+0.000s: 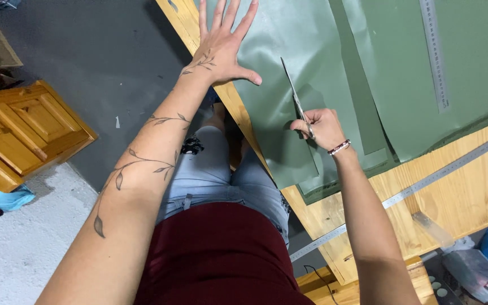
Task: Measuring, cutting a strip from a large green fabric sheet using scissors and a ruler, then folding the fabric.
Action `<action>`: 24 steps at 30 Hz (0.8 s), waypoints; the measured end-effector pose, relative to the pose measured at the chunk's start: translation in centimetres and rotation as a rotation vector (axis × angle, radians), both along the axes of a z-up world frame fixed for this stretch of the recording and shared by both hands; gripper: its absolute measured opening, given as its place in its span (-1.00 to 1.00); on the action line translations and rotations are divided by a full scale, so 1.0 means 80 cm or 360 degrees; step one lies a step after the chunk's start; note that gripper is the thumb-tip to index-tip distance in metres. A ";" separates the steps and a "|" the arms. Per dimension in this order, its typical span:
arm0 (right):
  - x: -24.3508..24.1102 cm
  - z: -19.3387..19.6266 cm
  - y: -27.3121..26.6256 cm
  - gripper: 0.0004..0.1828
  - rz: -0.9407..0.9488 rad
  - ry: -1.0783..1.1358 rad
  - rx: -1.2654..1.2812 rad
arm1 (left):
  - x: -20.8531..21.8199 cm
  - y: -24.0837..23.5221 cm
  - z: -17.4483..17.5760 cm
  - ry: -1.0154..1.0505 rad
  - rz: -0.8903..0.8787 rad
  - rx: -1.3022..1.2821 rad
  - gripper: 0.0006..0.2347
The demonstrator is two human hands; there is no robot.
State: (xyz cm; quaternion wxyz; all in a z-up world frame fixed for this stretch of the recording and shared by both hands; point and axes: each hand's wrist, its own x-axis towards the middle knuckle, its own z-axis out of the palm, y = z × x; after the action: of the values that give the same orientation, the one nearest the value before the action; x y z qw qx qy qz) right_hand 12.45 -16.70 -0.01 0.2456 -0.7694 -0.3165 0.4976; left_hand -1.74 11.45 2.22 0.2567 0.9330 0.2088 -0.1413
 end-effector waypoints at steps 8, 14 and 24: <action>-0.002 -0.002 -0.003 -0.43 -0.0012 -0.0038 0.0050 | -0.002 0.001 -0.007 0.0014 -0.0029 0.0044 0.22; -0.004 0.004 0.000 -0.42 -0.0035 -0.0030 0.0025 | -0.001 0.002 -0.004 0.0027 -0.0029 0.0009 0.24; 0.002 0.050 0.027 -0.68 0.0063 0.0081 -0.0287 | -0.003 0.003 0.002 0.0030 -0.0056 0.0020 0.26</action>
State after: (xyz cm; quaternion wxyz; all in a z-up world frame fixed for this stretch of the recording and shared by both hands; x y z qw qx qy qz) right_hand 12.59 -14.50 3.96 0.1734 -0.7691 -0.2791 0.5482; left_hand -1.98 11.70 2.40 0.2462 0.9368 0.1957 -0.1533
